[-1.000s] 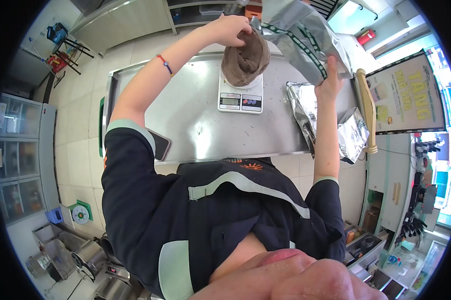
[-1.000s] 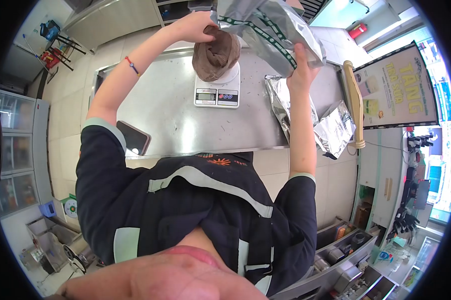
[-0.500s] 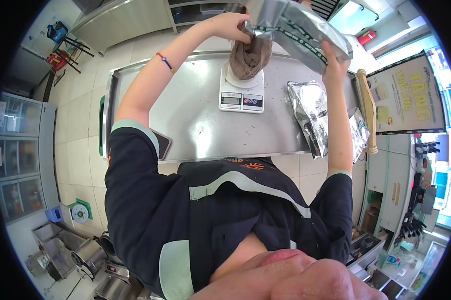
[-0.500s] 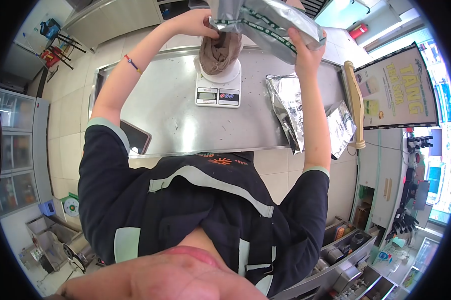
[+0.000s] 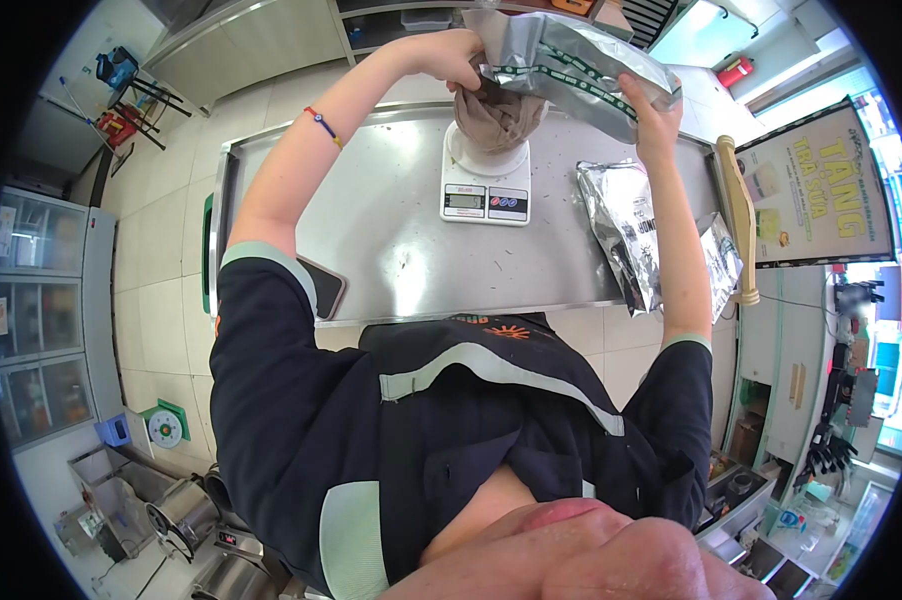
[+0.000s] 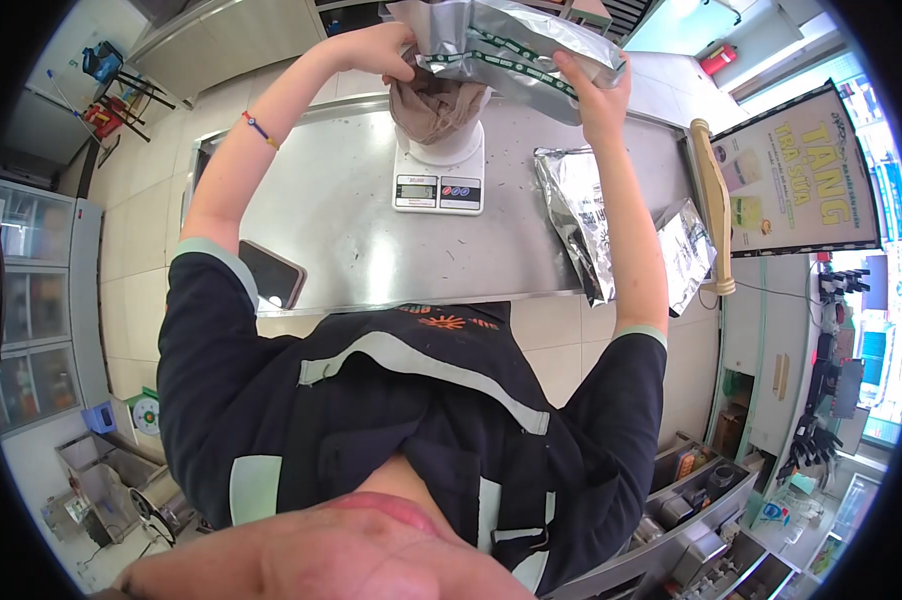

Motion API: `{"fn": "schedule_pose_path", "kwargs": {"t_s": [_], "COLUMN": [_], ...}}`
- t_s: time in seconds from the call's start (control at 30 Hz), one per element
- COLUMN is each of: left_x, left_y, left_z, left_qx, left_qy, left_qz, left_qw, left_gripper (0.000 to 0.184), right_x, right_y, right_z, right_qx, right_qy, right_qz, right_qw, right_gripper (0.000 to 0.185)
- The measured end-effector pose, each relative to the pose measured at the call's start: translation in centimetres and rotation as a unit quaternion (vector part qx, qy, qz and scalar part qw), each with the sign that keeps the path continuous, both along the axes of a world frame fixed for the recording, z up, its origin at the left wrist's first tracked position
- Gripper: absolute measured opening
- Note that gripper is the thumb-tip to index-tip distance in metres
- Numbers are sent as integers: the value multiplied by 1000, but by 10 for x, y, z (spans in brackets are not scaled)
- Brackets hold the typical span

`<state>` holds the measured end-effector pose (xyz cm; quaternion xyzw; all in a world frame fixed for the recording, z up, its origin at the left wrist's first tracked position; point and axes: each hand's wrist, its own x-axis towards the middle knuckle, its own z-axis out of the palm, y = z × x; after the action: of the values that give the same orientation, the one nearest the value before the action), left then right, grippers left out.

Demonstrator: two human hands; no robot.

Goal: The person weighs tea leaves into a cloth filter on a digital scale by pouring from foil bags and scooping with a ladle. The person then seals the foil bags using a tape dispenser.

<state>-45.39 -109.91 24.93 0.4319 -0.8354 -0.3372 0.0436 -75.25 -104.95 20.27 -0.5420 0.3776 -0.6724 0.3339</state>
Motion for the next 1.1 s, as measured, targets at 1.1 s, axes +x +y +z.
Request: {"fn": "schedule_pose_path", "kwargs": {"t_s": [1.1], "left_x": [19], "left_y": [-8], "left_z": [-50], "left_qx": [141], "left_qy": [241], "left_qz": [4], "left_qw": [960], "left_gripper": [47], "right_x": [24], "right_y": [16], "right_z": [94], "right_qx": [-256], "right_qy": [467], "right_qz": [-26], "right_qw": [846], "right_gripper": [63]}}
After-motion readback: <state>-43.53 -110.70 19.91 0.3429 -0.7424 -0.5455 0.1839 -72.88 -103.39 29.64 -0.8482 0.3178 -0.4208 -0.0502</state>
